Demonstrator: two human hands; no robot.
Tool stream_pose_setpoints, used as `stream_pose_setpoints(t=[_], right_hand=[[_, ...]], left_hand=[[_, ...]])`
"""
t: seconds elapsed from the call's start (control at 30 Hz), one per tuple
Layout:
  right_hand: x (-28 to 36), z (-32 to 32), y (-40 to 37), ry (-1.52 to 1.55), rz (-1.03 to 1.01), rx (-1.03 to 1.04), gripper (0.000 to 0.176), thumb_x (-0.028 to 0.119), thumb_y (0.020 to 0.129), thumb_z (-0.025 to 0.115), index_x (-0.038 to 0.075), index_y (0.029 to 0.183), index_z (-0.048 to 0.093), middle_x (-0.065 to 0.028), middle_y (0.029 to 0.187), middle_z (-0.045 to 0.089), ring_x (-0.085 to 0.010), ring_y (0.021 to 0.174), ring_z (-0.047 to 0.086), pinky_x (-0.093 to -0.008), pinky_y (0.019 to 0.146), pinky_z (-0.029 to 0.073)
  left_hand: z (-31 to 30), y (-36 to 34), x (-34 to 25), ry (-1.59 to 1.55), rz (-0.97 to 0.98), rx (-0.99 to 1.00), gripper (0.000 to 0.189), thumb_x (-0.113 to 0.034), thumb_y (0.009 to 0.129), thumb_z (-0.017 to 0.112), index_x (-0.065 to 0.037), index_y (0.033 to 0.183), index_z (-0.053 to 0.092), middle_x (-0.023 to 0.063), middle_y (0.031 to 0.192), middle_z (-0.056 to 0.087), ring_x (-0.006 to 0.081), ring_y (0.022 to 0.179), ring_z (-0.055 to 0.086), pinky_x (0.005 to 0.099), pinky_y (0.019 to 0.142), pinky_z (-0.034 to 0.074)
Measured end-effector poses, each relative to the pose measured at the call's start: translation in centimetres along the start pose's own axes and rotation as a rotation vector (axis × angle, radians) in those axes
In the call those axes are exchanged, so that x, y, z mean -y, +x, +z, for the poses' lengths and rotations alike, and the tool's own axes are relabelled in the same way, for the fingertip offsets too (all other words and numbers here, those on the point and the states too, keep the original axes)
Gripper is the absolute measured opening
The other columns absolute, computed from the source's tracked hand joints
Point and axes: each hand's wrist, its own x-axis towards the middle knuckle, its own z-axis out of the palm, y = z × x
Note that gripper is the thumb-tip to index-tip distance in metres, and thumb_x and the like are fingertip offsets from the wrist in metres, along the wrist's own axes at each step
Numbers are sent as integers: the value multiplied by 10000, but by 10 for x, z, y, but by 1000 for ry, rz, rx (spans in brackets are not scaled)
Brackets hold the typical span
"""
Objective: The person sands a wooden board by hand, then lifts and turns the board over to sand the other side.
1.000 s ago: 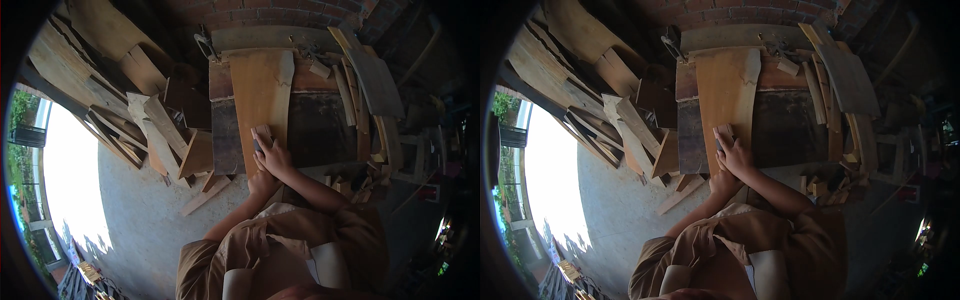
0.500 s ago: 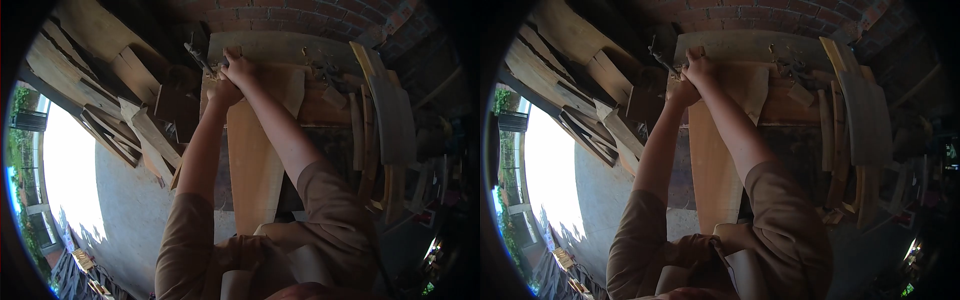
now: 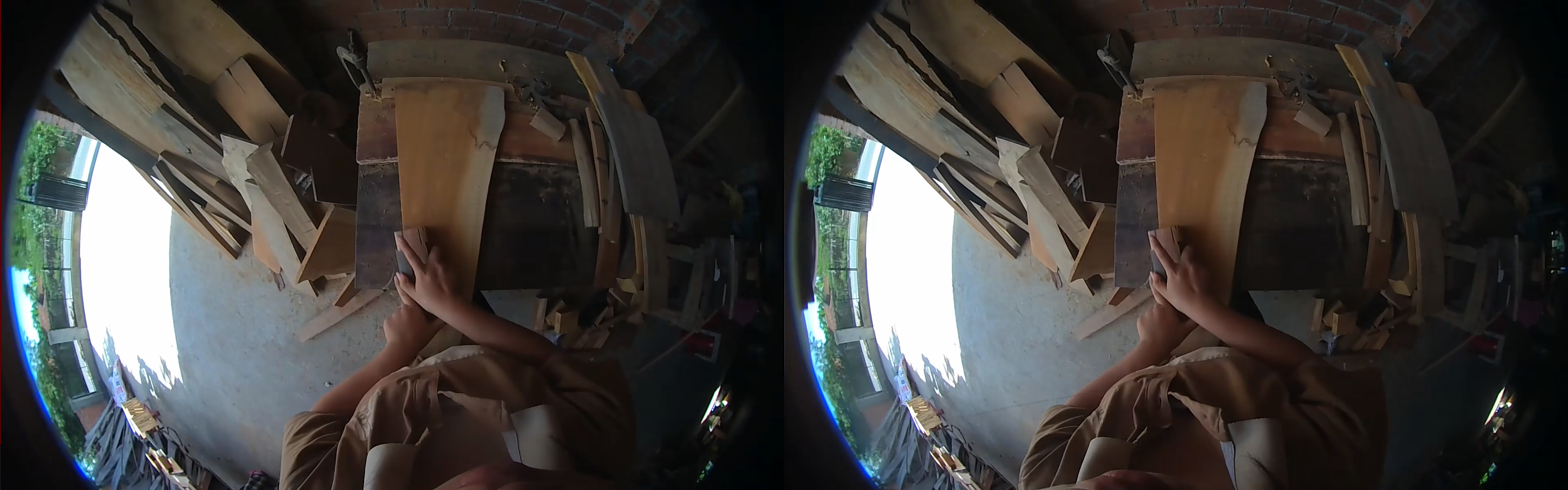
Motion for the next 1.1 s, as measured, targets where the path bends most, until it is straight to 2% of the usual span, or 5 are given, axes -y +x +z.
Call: stream_pose_setpoints(t=[0.07, 0.3, 0.77, 0.93, 1.1], right_hand=[[11, -3, -32, 21, 2, -3, 724, 368, 718, 625, 279, 1355, 292, -197, 796, 455, -309, 562, 488, -410, 507, 429], [-8, 1, 3, -62, 47, -26, 613, 389, 728, 606, 293, 1296, 396, -159, 780, 445, -267, 531, 495, -376, 464, 429], [-121, -19, 380, -9, 219, -45, 624, 428, 754, 553, 283, 1321, 336, -221, 1038, 528, -340, 866, 593, -419, 721, 492], [-106, -23, 303, -41, 270, -42, 618, 461, 770, 529, 287, 1328, 329, -230, 949, 535, -369, 838, 586, -432, 706, 479], [-56, -15, 88, -1, 169, 0, 661, 413, 750, 579, 307, 1340, 301, -185, 849, 478, -317, 665, 554, -419, 577, 466]], left_hand=[[14, -29, 8, 54, -51, 190, 1256, -699, 614, 561, 145, 1294, -73, 181, 794, 638, 288, 638, 637, 372, 529, 505], [-6, 15, -4, 124, 101, 127, 1278, -715, 630, 542, 195, 1259, -98, 157, 759, 641, 233, 617, 644, 328, 463, 497], [-182, 346, -103, 254, 234, -187, 1098, -640, 687, 530, 179, 1255, 70, 204, 920, 624, 319, 860, 619, 410, 730, 489], [-154, 264, -103, 284, 217, -125, 1126, -671, 679, 516, 165, 1274, 50, 193, 913, 630, 305, 840, 629, 395, 718, 495], [-55, 80, -64, 167, 90, 27, 1197, -661, 652, 558, 168, 1291, -24, 160, 741, 638, 263, 629, 641, 369, 535, 512]])
